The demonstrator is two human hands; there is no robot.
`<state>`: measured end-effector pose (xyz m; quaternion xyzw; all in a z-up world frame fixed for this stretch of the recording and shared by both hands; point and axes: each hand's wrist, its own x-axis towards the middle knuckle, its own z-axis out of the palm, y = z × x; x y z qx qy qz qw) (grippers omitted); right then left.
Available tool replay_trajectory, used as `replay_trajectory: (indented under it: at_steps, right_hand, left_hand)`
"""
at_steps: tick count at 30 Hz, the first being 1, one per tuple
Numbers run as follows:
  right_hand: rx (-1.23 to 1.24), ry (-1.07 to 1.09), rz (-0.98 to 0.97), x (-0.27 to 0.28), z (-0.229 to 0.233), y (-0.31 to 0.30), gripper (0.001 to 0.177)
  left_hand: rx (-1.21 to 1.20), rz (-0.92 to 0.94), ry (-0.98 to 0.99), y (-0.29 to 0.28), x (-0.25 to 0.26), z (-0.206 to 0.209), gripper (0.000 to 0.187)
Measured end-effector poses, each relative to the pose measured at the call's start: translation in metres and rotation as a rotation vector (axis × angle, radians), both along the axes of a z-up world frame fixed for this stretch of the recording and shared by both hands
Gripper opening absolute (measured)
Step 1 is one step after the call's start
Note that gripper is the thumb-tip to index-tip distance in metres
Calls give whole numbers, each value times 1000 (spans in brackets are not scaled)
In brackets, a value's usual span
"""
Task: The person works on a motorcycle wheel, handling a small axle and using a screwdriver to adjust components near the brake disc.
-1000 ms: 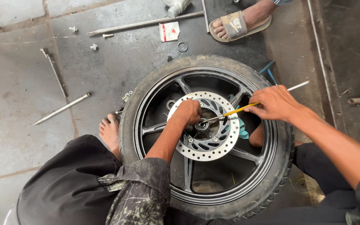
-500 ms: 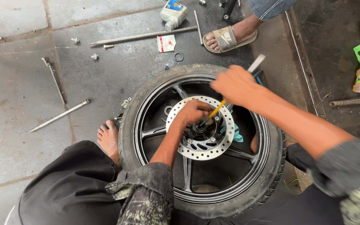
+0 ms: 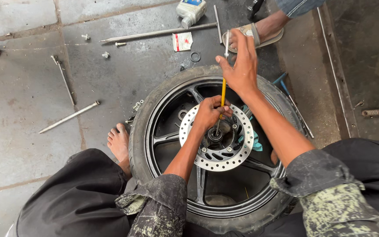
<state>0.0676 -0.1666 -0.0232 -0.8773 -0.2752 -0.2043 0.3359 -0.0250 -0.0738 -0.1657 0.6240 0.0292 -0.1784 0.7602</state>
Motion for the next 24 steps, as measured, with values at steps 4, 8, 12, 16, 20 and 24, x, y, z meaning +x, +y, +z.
replay_trajectory:
  at_steps: [4,8,12,16,20,24]
  right_hand:
    - [525,662,-24,17,-59,2,44]
    - [951,1033,53,33,-107,11,22]
    - [882,1032,-96,44,-144,31,18]
    - [727,981,-230,54,-180,45,15]
    - [678,949,-294,52,-207,50,14]
    - [659,927,-326,54,-219,52,14]
  left_hand:
    - [-2,72,74,-6,4,-8,4]
    - [61,72,130,-5,10,-15,7]
    - [76,145,254,-5,12,-21,15]
    - [426,231,156,0,8,-23,25]
    - [977,236,15,17,-1,-5,36]
    - [1126,303,-187,29,0,7,66]
